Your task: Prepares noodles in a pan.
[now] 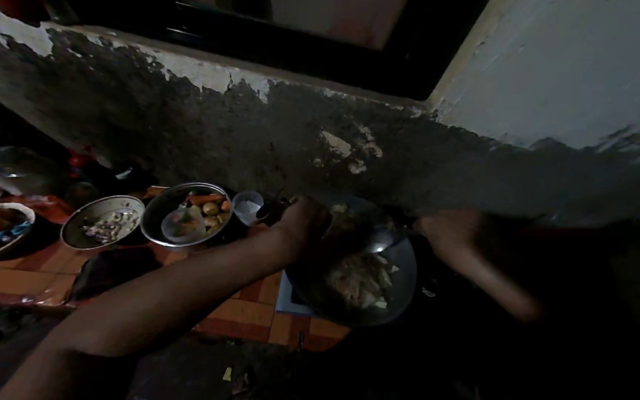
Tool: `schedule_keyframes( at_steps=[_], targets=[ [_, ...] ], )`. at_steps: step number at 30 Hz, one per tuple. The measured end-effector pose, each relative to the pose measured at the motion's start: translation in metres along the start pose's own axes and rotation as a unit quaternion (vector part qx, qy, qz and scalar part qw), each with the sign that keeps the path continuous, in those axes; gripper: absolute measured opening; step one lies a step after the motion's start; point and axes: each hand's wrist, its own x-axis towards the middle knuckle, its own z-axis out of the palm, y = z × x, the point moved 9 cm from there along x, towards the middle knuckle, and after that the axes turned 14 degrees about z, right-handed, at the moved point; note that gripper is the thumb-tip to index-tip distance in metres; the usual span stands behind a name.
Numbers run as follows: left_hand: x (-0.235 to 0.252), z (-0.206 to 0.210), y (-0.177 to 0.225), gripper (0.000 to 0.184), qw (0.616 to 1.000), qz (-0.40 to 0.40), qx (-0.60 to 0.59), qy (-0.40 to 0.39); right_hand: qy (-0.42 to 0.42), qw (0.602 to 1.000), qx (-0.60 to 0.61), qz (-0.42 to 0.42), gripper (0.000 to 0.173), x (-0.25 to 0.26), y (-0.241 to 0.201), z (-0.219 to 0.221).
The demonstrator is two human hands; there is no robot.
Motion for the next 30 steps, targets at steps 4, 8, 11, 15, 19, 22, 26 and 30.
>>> schedule_keyframes(
  at_steps=[4,8,11,15,19,22,26,30],
  targets=[
    [0.027,0.052,-0.001,0.034,0.996,-0.004,-0.055,-0.076,-0.02,0.999,-0.028,-0.014,0.02,0.015,-0.025,0.039],
    [0.029,0.063,0.013,0.027,0.988,0.099,-0.004,-0.119,-0.175,0.98,-0.076,-0.062,0.033,0.012,-0.043,0.06],
    [0.028,0.068,0.006,0.025,0.988,0.109,-0.014,-0.105,-0.241,0.964,0.001,-0.114,0.032,0.034,-0.043,0.089],
    [0.038,0.089,-0.015,0.033,0.993,0.083,-0.064,-0.051,-0.297,0.931,0.133,-0.163,0.029,0.052,-0.063,0.134],
    [0.037,0.089,-0.029,0.035,0.995,0.035,-0.076,-0.052,-0.266,0.922,0.211,-0.184,0.03,0.053,-0.061,0.146],
    [0.023,0.078,-0.031,0.033,0.995,0.03,-0.087,-0.025,-0.248,0.93,0.209,-0.172,0.031,0.04,-0.044,0.129],
    [0.011,0.064,-0.026,0.034,0.995,0.026,-0.093,-0.007,-0.199,0.95,0.174,-0.164,0.031,0.029,-0.025,0.101],
    [0.008,0.065,-0.009,0.027,0.997,0.046,-0.061,-0.004,-0.171,0.964,0.116,-0.17,0.031,0.02,-0.029,0.097]
  ],
)
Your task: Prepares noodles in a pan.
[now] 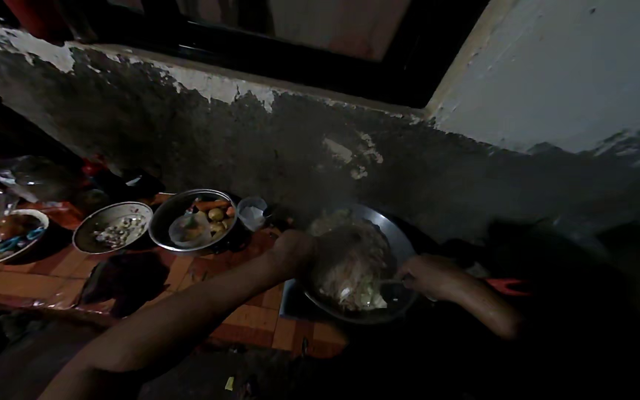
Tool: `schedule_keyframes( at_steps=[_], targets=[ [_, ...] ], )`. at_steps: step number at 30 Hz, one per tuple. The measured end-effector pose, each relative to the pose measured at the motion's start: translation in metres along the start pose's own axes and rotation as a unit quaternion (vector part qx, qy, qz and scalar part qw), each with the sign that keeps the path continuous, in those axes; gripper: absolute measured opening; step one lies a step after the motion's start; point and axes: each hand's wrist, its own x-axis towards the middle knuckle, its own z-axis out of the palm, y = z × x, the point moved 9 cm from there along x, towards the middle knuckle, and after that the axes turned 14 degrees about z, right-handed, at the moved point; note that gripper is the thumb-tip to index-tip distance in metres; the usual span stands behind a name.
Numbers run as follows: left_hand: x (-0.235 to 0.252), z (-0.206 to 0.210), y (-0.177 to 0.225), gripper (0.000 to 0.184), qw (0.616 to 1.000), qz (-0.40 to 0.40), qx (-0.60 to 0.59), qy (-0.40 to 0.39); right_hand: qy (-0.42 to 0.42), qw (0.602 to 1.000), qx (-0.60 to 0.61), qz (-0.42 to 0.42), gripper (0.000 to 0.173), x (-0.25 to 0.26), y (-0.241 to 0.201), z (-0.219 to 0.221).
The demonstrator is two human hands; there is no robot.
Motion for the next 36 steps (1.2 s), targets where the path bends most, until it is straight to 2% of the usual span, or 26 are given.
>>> schedule_keyframes(
  at_steps=[3,8,15,17,23,26,29,32,36],
  targets=[
    [0.0,-0.001,0.001,0.028,1.0,-0.01,-0.003,-0.027,-0.012,1.0,0.01,-0.015,0.03,0.004,0.004,0.003],
    [-0.009,-0.021,0.009,0.028,1.0,0.01,-0.01,0.003,-0.037,0.999,0.032,-0.01,0.029,-0.004,0.016,-0.008],
    [-0.009,-0.05,0.015,0.023,0.998,0.011,0.039,0.049,-0.018,0.997,0.073,0.023,0.026,-0.004,0.045,-0.033],
    [-0.01,-0.06,0.016,0.022,0.997,0.012,0.045,0.065,-0.004,0.998,0.058,0.018,0.025,-0.01,0.046,-0.044],
    [-0.009,-0.084,0.024,0.017,0.993,0.006,0.093,0.066,-0.032,0.996,-0.039,0.08,0.036,-0.051,0.03,-0.081],
    [-0.007,-0.093,0.035,0.018,0.994,0.013,0.098,0.053,-0.004,0.994,-0.05,0.094,0.036,-0.068,0.023,-0.098],
    [-0.001,-0.095,0.042,0.016,0.993,-0.002,0.118,0.023,0.019,0.994,-0.064,0.085,0.035,-0.059,0.023,-0.102],
    [0.0,-0.097,0.039,0.019,0.993,-0.032,0.112,0.001,0.11,0.988,-0.077,0.078,0.026,-0.034,0.03,-0.097],
    [0.008,-0.087,0.017,0.026,0.991,-0.07,0.117,-0.009,0.185,0.972,-0.081,0.116,0.022,-0.043,0.01,-0.094]
  ],
)
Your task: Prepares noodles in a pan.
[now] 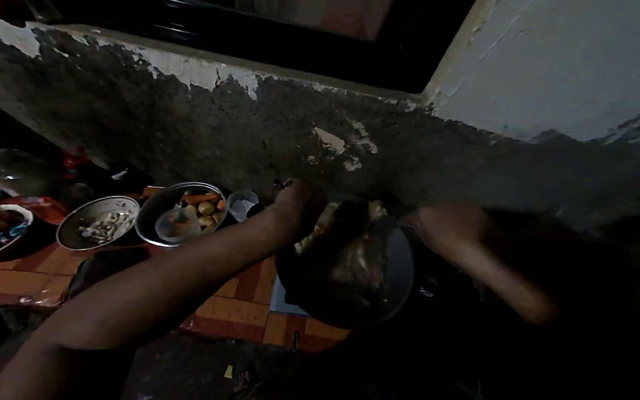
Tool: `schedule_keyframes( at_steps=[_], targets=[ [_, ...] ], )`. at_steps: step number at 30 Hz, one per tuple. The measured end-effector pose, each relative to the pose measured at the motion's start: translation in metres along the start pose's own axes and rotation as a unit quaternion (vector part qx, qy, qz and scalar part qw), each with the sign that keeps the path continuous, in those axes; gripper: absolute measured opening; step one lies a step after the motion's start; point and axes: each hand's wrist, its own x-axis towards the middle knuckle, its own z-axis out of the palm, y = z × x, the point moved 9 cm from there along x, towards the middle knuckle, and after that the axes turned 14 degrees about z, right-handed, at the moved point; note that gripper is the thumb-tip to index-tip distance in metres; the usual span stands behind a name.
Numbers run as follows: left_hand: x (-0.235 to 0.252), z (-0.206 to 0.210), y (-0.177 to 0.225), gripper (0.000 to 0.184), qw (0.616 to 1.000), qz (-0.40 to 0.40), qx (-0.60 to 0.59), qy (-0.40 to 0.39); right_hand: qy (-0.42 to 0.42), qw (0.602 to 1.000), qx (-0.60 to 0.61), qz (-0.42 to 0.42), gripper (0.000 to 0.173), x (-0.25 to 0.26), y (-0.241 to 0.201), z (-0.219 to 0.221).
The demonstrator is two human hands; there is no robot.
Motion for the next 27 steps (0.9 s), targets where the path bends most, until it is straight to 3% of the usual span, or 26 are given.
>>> schedule_keyframes(
  at_steps=[3,8,9,12,14,20,24,27],
  targets=[
    [0.006,0.016,-0.009,0.023,1.0,-0.017,0.0,-0.017,0.045,0.999,0.017,-0.006,0.022,-0.004,-0.009,0.0],
    [0.018,0.04,-0.015,0.028,0.998,-0.04,0.013,-0.044,0.114,0.989,0.09,-0.037,0.037,0.019,-0.02,0.023],
    [0.023,0.047,-0.014,0.027,0.998,-0.037,0.011,-0.044,0.113,0.987,0.107,-0.043,0.035,0.023,-0.026,0.032],
    [0.029,0.063,-0.012,0.025,0.999,-0.022,-0.033,-0.036,0.002,0.992,0.097,-0.075,0.037,0.012,-0.041,0.058],
    [0.023,0.061,-0.012,0.026,0.997,-0.022,-0.059,-0.041,-0.039,0.993,0.08,-0.08,0.038,0.004,-0.03,0.058],
    [0.022,0.065,-0.006,0.039,0.992,-0.05,-0.113,-0.033,0.069,0.985,0.157,0.001,0.033,0.049,0.006,0.039],
    [0.036,0.077,-0.011,0.037,0.993,-0.069,-0.09,-0.028,0.028,0.979,0.203,0.012,0.043,0.1,-0.027,0.073],
    [0.018,0.066,-0.012,0.037,0.994,-0.065,-0.089,-0.023,0.003,0.977,0.201,-0.077,0.047,0.101,-0.066,0.092]
  ],
)
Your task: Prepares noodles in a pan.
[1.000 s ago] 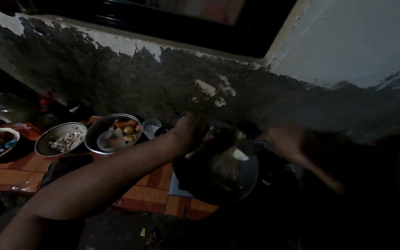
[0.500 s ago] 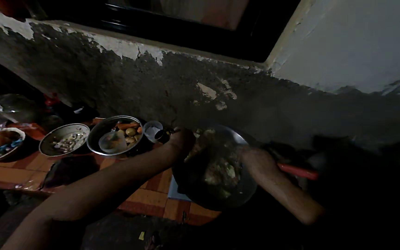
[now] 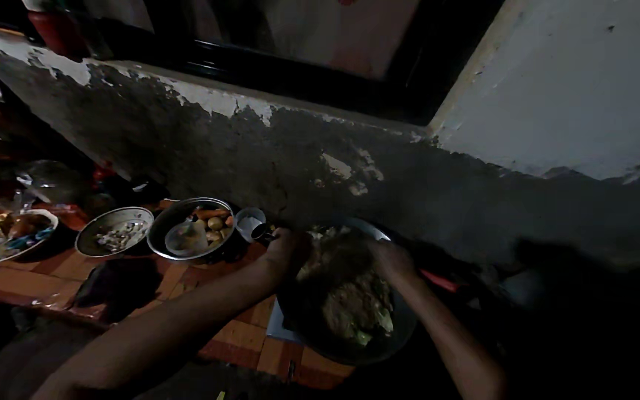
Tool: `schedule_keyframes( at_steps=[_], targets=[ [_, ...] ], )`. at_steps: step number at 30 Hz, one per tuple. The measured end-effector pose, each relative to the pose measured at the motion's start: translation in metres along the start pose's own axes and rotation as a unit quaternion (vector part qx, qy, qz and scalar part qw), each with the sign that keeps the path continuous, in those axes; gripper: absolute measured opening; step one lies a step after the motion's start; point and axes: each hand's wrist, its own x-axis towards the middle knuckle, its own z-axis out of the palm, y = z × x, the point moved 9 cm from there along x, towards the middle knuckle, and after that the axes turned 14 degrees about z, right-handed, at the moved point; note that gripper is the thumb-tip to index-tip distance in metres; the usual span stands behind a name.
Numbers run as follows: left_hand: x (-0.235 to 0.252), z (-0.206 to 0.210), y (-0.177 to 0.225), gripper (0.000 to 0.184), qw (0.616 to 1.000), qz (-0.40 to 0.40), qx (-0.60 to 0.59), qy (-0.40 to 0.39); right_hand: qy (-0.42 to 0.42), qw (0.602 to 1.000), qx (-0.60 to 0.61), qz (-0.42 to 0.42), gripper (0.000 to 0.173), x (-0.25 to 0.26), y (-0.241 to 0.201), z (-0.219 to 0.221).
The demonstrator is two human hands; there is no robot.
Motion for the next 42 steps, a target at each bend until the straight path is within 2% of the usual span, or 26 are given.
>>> schedule_keyframes(
  at_steps=[3,6,10,12,15,17,20,23,27,30,37,40,42],
  targets=[
    [-0.029,-0.018,0.0,0.035,1.0,-0.008,0.007,0.015,-0.041,0.995,-0.059,-0.069,0.044,-0.032,-0.016,0.004],
    [-0.038,-0.024,-0.002,0.037,1.0,-0.018,-0.001,0.003,-0.043,0.99,-0.097,-0.092,0.042,-0.065,-0.011,-0.03],
    [-0.007,-0.008,-0.009,0.036,0.999,-0.013,-0.039,0.031,0.024,0.996,-0.086,-0.029,0.039,-0.06,0.01,-0.078],
    [0.009,0.008,-0.003,0.039,1.0,0.007,-0.021,0.019,0.065,0.994,-0.083,-0.006,0.039,-0.04,0.014,-0.074],
    [0.017,0.023,0.011,0.042,0.998,0.048,-0.01,-0.027,0.062,0.992,-0.103,0.031,0.043,-0.016,0.022,-0.045],
    [0.012,0.024,0.015,0.037,0.996,0.056,-0.025,-0.06,0.023,0.99,-0.124,0.06,0.04,-0.024,0.032,-0.032],
    [0.007,0.024,0.014,0.036,0.994,0.059,-0.057,-0.066,-0.095,0.983,-0.132,0.087,0.033,-0.048,0.053,-0.01],
    [0.009,0.028,0.016,0.036,0.994,0.102,-0.039,-0.033,-0.176,0.979,-0.099,0.034,0.032,-0.05,0.054,0.018],
    [0.01,0.024,0.012,0.034,0.994,0.079,-0.06,-0.036,-0.224,0.973,-0.034,-0.04,0.033,-0.041,0.033,0.044],
    [0.01,0.015,0.009,0.033,0.994,0.086,-0.061,-0.016,-0.259,0.965,0.005,-0.045,0.034,-0.039,0.023,0.047],
    [-0.003,-0.023,0.0,0.032,0.993,0.081,-0.082,0.039,-0.255,0.967,0.016,0.013,0.035,-0.055,0.035,-0.017],
    [-0.012,-0.046,0.001,0.023,0.989,0.113,-0.034,0.09,-0.226,0.973,0.008,0.037,0.032,-0.062,0.039,-0.054],
    [-0.022,-0.06,0.007,0.018,0.988,0.115,-0.003,0.1,-0.195,0.981,-0.01,0.023,0.028,-0.062,0.037,-0.075]
  ],
)
